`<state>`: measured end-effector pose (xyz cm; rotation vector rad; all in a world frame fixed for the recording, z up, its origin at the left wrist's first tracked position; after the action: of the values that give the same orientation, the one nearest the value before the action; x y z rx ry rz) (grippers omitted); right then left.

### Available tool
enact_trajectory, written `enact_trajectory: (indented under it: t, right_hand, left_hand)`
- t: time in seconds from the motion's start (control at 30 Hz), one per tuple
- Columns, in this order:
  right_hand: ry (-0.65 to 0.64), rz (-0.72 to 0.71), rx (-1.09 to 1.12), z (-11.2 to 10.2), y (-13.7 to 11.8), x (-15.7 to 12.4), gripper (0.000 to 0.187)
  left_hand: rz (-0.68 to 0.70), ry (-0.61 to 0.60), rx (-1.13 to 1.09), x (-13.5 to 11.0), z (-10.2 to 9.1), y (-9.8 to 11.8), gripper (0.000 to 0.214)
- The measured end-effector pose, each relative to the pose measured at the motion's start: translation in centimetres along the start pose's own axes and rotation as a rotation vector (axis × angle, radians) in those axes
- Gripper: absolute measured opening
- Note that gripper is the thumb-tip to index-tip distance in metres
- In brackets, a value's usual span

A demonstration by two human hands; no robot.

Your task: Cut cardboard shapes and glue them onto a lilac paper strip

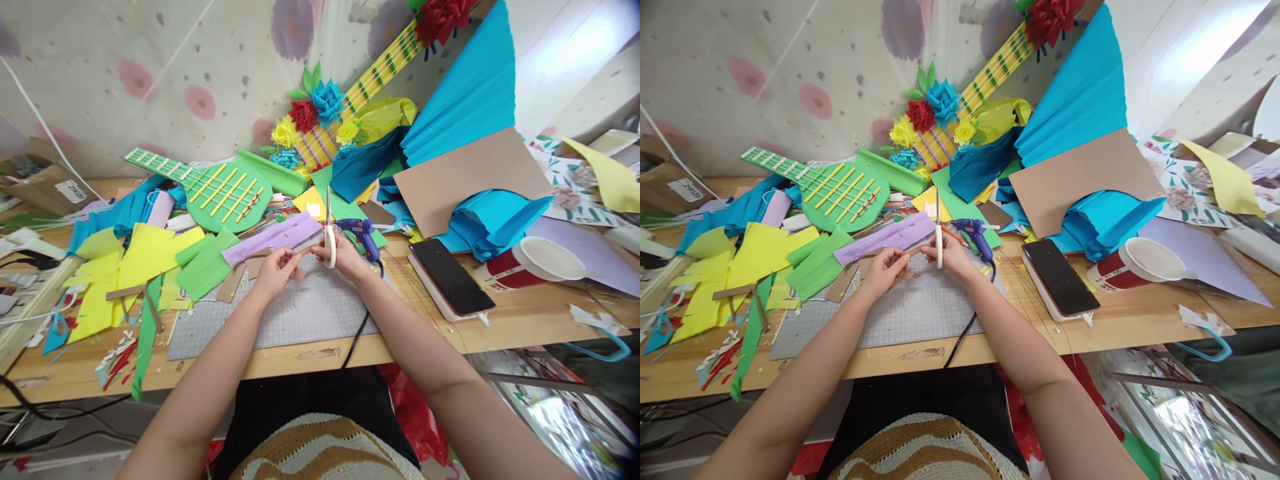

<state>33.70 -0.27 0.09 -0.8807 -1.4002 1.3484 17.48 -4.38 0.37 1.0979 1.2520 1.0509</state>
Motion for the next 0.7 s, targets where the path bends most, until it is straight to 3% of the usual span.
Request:
enact_trajectory:
  t: [0.17, 0.33, 0.4, 0.6, 0.7]
  right_hand:
    - [-0.039, 0.019, -0.044, 0.1, -0.4, -0.1, 0.044]
    - [-0.053, 0.026, -0.031, 0.4, -0.9, -0.2, 0.046]
    - [-0.039, 0.027, -0.017, 0.5, -1.1, -0.2, 0.046]
    - [0.030, -0.010, 0.019, 0.1, -0.6, 0.1, 0.042]
    - [0.058, -0.015, 0.042, 0.0, -0.3, 0.1, 0.041]
  left_hand:
    - [-0.089, -0.029, 0.047, 0.1, 0.5, -0.7, 0.023]
    - [0.048, 0.140, 0.462, -0.2, 0.3, -0.3, 0.016]
    - [0.048, 0.171, 0.498, -0.3, 0.3, -0.2, 0.015]
    - [-0.053, 0.042, 0.039, -0.2, 0.3, 0.1, 0.041]
    - [-0.094, -0.017, -0.148, -0.2, -0.1, 0.7, 0.039]
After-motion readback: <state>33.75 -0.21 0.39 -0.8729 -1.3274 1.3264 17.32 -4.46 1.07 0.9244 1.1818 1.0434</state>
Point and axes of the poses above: each hand's wrist, its own x-axis towards the middle knuckle, its own z-axis out of the palm, y = z × x, the point moved 2 cm from there along x, towards the middle knuckle, and after that the axes turned 11 degrees about -z, right-handed, at the moved point
